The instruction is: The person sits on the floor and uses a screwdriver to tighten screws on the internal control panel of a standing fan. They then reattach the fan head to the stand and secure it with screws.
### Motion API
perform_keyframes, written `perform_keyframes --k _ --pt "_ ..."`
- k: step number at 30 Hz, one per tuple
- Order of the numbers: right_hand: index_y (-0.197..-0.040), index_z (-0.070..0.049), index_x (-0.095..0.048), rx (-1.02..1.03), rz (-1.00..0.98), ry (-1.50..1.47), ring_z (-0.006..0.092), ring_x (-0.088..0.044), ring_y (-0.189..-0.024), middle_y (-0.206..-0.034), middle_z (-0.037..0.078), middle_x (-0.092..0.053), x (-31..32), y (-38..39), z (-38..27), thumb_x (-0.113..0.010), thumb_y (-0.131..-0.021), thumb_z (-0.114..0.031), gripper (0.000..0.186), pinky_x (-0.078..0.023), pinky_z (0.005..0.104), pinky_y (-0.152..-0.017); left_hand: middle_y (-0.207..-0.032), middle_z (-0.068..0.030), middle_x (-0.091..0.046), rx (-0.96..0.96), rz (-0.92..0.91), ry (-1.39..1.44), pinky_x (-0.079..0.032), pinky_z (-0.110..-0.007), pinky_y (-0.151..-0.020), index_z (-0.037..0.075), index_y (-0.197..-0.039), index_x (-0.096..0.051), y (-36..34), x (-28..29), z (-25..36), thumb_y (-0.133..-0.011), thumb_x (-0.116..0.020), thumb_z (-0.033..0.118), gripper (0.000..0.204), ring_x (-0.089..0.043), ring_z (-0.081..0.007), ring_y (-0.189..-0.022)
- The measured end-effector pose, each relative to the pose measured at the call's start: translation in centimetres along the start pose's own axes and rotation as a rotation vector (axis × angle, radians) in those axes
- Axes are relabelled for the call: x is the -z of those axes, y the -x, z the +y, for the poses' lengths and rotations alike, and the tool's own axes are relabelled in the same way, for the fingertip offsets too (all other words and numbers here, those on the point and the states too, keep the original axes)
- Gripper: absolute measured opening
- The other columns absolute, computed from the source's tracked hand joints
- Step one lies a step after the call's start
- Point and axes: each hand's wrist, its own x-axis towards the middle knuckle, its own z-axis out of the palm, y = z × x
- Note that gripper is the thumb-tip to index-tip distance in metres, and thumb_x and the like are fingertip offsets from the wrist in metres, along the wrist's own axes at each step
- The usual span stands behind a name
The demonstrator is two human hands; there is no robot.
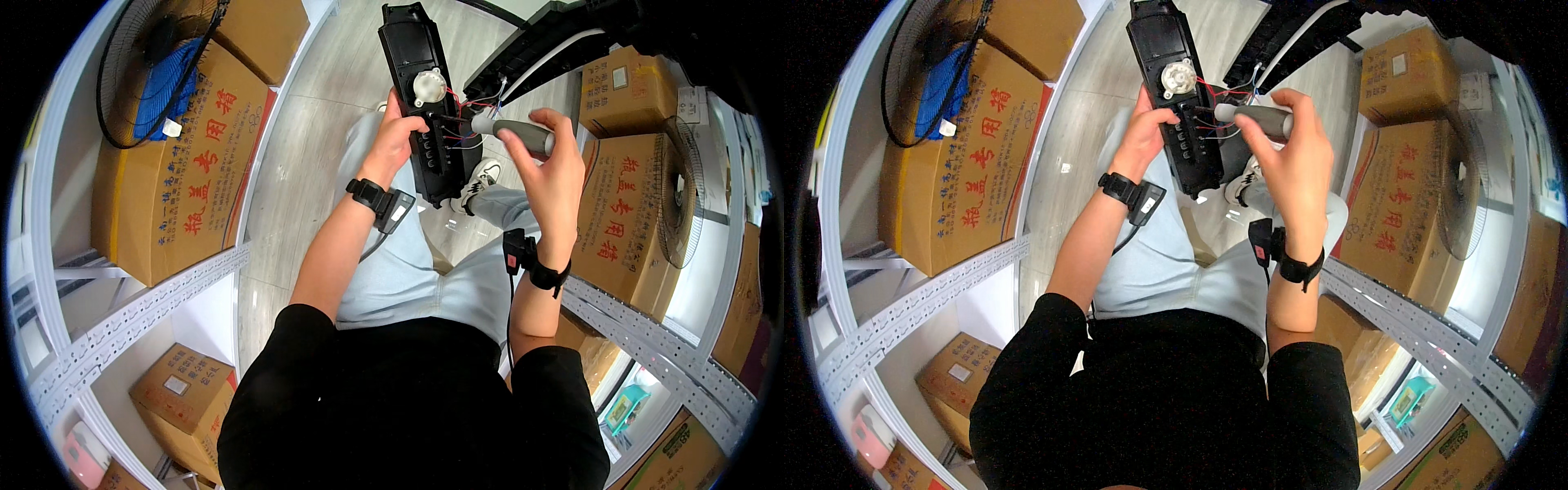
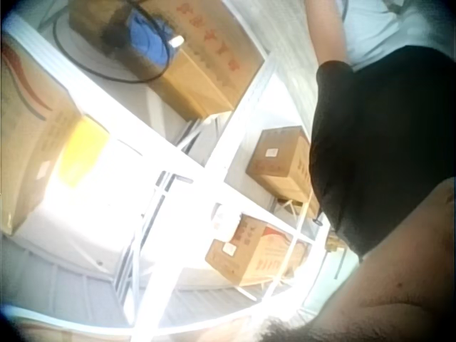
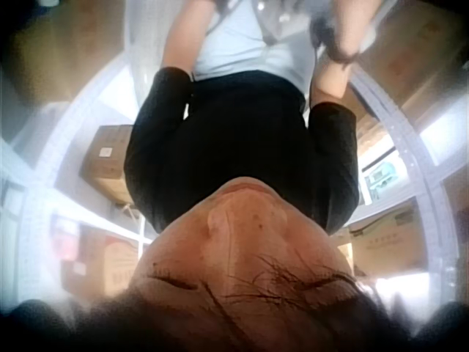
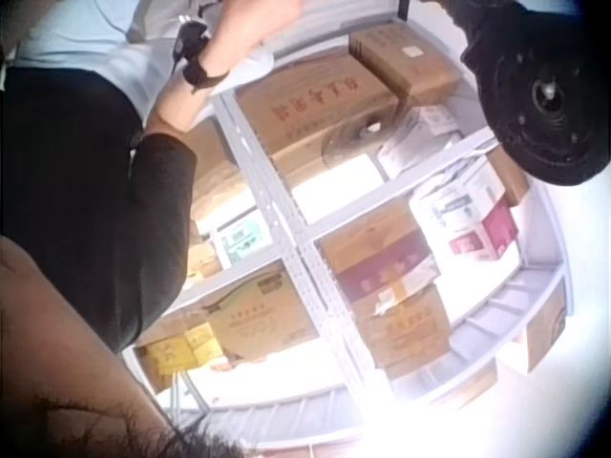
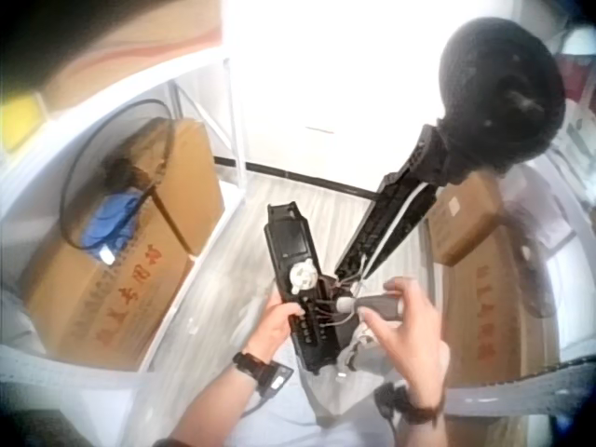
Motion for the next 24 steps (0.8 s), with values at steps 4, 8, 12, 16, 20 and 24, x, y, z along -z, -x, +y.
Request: perform_keyframes --k 4,8,12,16,20,24 --pt "-0.105 -0.004 -0.056 0.172 -0.061 -0.189 0.0276 -0.066 -0.079 -0.097 0.014 -0.066 -0.5 0.1 1.0 -0.078 -0.077 -0.029 0.043 -0.051 0.0336 -0.066 -0.119 -0.0063 -0.053 -0.006 0.002 0.042 -0.049 -0.027 -0.075 0.009 -0.131 -0.040 -0.3 0.2 -0.2 -0.061 -0.047 -0.015 0.074 -0.055 -0.0186 -0.104" --pt "-0.107 -0.005 -0.055 -0.201 -0.162 0.023 0.0277 -0.066 -0.087 -0.097 0.015 -0.066 0.3 -0.4 -1.6 -0.077 -0.078 -0.021 0.040 -0.051 0.0334 -0.070 -0.117 -0.0066 -0.053 -0.009 -0.005 0.006 -0.050 -0.027 -0.071 0.009 -0.131 -0.039 -0.3 0.5 -0.2 -0.061 -0.046 -0.015 0.074 -0.056 -0.0187 -0.100" --pt "-0.104 -0.005 -0.057 -0.242 -0.066 0.043 0.0286 -0.066 -0.093 -0.096 0.015 -0.065 0.0 -0.2 -1.2 -0.076 -0.077 -0.016 0.035 -0.051 0.0333 -0.073 -0.123 -0.0094 -0.053 0.000 0.016 0.035 -0.050 -0.032 -0.087 0.008 -0.135 -0.038 -0.2 0.6 -0.3 -0.059 -0.045 -0.017 0.079 -0.056 -0.0239 -0.110" --pt "-0.101 -0.005 -0.058 0.108 -0.036 -0.177 0.0293 -0.066 -0.087 -0.094 0.015 -0.065 -0.5 0.3 0.1 -0.076 -0.078 -0.019 0.033 -0.051 0.0336 -0.069 -0.123 -0.0090 -0.053 -0.010 0.028 0.028 -0.050 -0.032 -0.087 0.009 -0.135 -0.037 -0.1 0.1 -0.2 -0.059 -0.045 -0.017 0.080 -0.055 -0.0238 -0.111" --pt "-0.105 -0.005 -0.057 -0.029 -0.113 -0.028 0.0293 -0.065 -0.085 -0.094 0.014 -0.065 -0.3 0.2 -1.2 -0.075 -0.080 -0.017 0.033 -0.051 0.0335 -0.068 -0.123 -0.0089 -0.053 -0.015 0.020 0.003 -0.050 -0.032 -0.087 0.009 -0.134 -0.037 -0.2 0.6 -0.3 -0.059 -0.045 -0.016 0.079 -0.054 -0.0238 -0.112" --pt "-0.105 -0.004 -0.057 -0.156 -0.089 -0.066 0.0297 -0.065 -0.081 -0.094 0.014 -0.065 -0.1 -0.1 -1.8 -0.075 -0.080 -0.019 0.035 -0.051 0.0338 -0.066 -0.124 -0.0090 -0.053 -0.029 0.032 -0.038 -0.049 -0.032 -0.087 0.008 -0.133 -0.037 -0.1 0.1 0.0 -0.059 -0.046 -0.016 0.079 -0.054 -0.0238 -0.113"
